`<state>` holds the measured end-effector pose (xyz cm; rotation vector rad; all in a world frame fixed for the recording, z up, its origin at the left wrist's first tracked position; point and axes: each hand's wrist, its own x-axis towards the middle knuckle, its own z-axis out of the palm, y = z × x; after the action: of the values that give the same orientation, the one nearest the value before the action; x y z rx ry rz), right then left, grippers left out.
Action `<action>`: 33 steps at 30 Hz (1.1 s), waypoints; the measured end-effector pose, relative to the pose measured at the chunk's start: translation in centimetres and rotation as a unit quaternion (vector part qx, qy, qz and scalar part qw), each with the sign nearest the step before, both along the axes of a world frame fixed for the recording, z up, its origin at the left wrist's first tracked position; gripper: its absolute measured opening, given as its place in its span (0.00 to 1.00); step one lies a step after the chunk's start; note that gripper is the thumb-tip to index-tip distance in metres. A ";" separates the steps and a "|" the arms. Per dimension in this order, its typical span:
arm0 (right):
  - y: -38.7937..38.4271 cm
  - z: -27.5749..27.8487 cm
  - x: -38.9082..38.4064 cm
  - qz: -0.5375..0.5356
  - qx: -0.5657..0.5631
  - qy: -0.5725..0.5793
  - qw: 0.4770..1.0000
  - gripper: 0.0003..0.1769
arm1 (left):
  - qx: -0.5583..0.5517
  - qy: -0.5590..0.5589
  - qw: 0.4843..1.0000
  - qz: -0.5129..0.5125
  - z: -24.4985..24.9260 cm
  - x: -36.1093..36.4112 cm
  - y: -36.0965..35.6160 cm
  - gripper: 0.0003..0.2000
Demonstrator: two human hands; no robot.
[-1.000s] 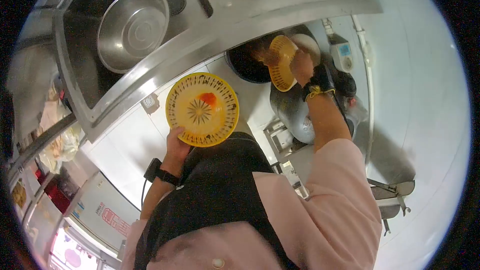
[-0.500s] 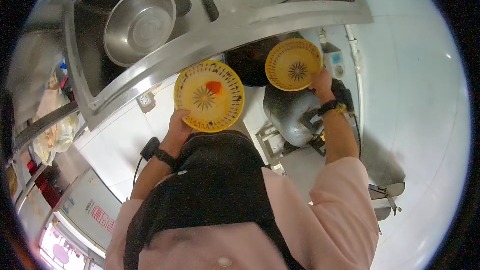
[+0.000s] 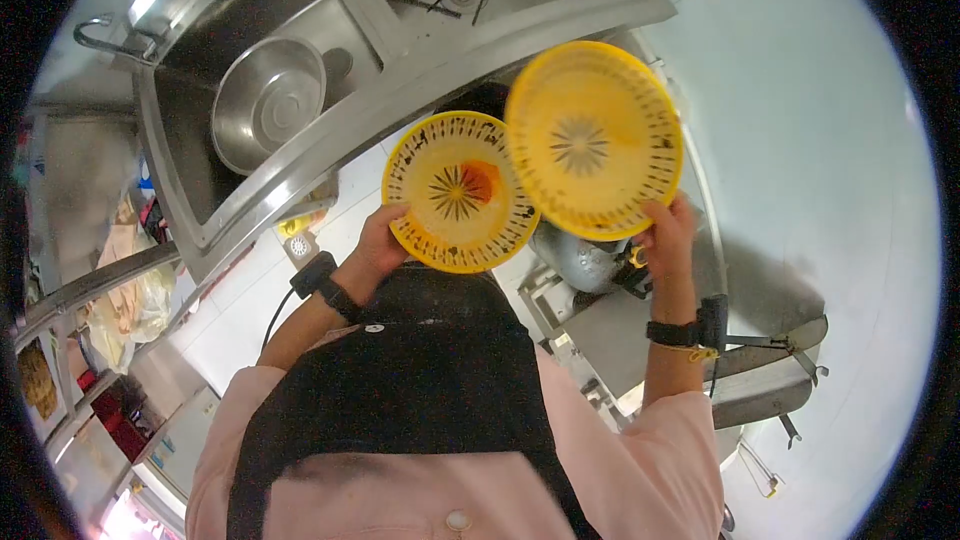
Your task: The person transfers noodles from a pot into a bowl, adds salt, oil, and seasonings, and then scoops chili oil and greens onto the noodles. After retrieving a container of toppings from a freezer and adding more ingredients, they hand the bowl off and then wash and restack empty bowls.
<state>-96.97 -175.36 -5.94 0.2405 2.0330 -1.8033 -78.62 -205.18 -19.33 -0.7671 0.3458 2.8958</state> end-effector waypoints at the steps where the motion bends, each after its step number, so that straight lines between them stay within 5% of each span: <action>1: -2.0 1.4 1.5 -0.006 -0.053 -0.006 0.999 0.09 | 0.013 0.021 1.000 0.000 0.8 0.2 -0.1 0.19; 8: -6.2 4.0 3.1 0.091 -0.111 -0.016 0.990 0.09 | -0.063 0.076 0.992 0.074 8.4 -0.4 0.3 0.18; 12: -7.3 5.6 3.5 0.184 -0.117 0.045 0.975 0.09 | -0.013 0.095 0.992 0.078 10.2 0.0 0.9 0.20; 18: -11.3 8.4 4.4 0.382 -0.087 0.105 0.914 0.10 | -0.134 0.055 0.948 0.285 17.7 7.1 3.2 0.22; 22: -12.7 11.4 6.3 0.383 -0.235 0.037 0.893 0.15 | -0.152 0.089 0.923 0.343 22.5 10.5 5.3 0.24; 24: -13.5 14.4 8.8 0.489 -0.213 -0.186 0.825 0.20 | -0.172 0.088 0.910 0.366 25.0 14.4 5.0 0.25; 27: -20.5 13.0 12.7 0.569 -0.223 -0.136 0.780 0.19 | -0.220 0.104 0.903 0.355 24.6 20.5 -0.5 0.24; 29: -23.2 14.8 16.1 0.606 -0.211 -0.132 0.755 0.19 | -0.329 0.007 0.897 0.294 25.8 25.6 -1.7 0.22; 33: -30.4 18.2 25.1 0.708 -0.216 -0.126 0.660 0.24 | -0.347 -0.008 0.826 0.444 28.6 35.5 -4.0 0.23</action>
<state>-71.85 -205.79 12.31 -0.9395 0.8379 -0.9531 -43.09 -209.15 9.24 -1.3409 1.4499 3.5932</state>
